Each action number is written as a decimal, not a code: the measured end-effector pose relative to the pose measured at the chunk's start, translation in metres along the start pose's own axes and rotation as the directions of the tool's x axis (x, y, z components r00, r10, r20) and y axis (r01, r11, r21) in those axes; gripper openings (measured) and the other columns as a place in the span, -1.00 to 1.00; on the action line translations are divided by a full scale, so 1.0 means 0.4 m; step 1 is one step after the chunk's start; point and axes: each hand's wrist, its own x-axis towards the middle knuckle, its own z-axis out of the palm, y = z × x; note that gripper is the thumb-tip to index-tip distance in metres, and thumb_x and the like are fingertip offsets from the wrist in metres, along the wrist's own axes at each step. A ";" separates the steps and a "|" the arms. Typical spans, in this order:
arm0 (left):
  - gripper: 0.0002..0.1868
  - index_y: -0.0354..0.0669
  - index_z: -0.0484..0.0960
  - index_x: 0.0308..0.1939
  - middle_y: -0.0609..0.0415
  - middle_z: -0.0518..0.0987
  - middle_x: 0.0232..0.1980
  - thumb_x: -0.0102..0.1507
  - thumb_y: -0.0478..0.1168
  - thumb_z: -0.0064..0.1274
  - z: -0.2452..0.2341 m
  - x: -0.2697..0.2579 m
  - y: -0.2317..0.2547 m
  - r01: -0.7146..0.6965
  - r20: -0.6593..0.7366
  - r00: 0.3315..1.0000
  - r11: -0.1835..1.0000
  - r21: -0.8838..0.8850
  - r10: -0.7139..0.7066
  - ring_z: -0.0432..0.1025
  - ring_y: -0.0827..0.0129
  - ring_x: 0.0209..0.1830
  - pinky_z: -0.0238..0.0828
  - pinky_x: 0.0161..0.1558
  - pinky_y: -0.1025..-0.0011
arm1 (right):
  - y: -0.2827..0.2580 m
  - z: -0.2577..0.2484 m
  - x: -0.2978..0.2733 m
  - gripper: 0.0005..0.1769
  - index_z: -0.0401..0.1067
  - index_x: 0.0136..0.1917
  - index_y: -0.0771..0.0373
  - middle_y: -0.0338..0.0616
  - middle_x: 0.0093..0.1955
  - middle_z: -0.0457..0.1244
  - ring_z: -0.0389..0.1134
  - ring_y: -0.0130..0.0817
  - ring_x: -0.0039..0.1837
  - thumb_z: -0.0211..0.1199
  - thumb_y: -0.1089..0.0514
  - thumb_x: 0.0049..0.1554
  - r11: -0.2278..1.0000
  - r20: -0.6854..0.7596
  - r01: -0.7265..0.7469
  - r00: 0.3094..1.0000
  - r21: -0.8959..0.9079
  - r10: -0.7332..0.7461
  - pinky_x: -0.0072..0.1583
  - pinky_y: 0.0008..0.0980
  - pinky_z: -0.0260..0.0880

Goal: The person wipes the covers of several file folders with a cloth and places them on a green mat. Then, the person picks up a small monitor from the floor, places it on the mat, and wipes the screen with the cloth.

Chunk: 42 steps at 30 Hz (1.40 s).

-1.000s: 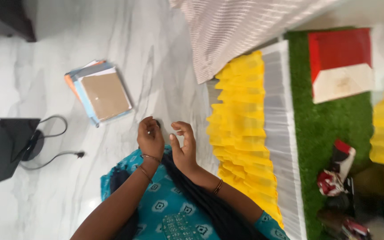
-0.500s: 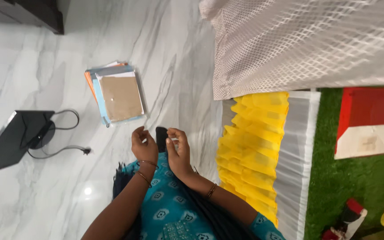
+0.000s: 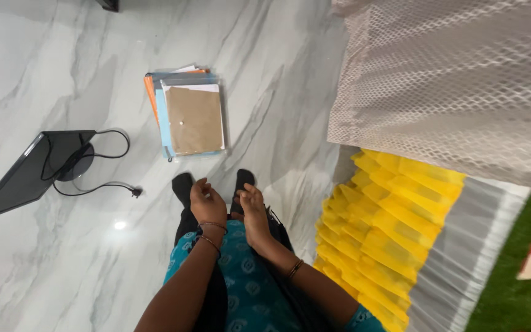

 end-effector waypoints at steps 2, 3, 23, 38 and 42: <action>-0.70 -0.28 0.56 0.10 -0.08 0.64 -0.06 0.28 -0.43 0.00 -0.003 0.037 -0.038 0.008 0.015 1.000 1.000 -0.010 -0.008 0.59 0.20 -0.10 0.54 -0.11 0.32 | 0.041 0.024 0.044 -0.19 -0.02 0.57 0.13 -0.11 0.44 0.09 0.17 -0.26 0.42 0.07 -0.28 0.23 0.999 0.011 -0.043 0.999 0.031 0.042 0.20 -0.22 0.42; -0.70 -0.28 0.56 0.10 -0.08 0.64 -0.05 0.28 -0.42 0.00 -0.005 0.052 -0.059 0.014 0.024 1.000 1.000 -0.013 -0.013 0.58 0.19 -0.11 0.53 -0.08 0.31 | 0.065 0.034 0.065 -0.16 -0.03 0.58 0.14 -0.10 0.44 0.09 0.16 -0.22 0.43 0.08 -0.31 0.23 0.997 0.016 -0.067 0.998 0.047 0.066 0.20 -0.21 0.43; -0.67 -0.22 0.55 0.08 -0.11 0.56 0.03 0.22 -0.39 0.11 0.271 0.371 -0.500 0.116 0.007 0.993 0.977 0.180 -0.119 0.54 0.09 -0.02 0.50 -0.01 0.23 | 0.515 0.143 0.685 -0.48 0.33 0.21 0.35 -0.04 0.05 0.31 0.37 -0.29 0.03 -0.07 -0.17 0.37 0.840 0.070 -0.438 0.895 0.321 0.440 0.07 -0.31 0.45; -0.57 -0.28 0.50 0.13 -0.14 0.51 0.07 0.20 -0.33 0.24 0.526 0.608 -0.860 0.129 -0.092 0.989 0.980 0.150 -0.116 0.49 0.04 0.06 0.46 0.11 0.19 | 0.810 0.093 1.126 -0.57 0.32 -0.01 0.53 -0.01 -0.23 0.16 0.14 -0.22 -0.21 0.31 0.05 0.30 0.963 -0.248 -0.206 0.955 -0.173 0.159 -0.19 -0.19 0.14; -0.44 -0.32 0.43 0.23 -0.17 0.44 0.19 0.19 -0.33 0.30 0.564 0.706 -0.916 0.064 -0.157 0.987 0.977 0.206 -0.032 0.36 -0.06 0.26 0.34 0.29 0.13 | 0.862 0.037 1.254 -0.21 0.25 0.31 0.58 0.28 0.26 0.22 0.26 0.00 0.28 0.44 -0.09 0.12 0.735 -0.404 -0.108 0.883 -0.669 -0.238 0.29 -0.15 0.26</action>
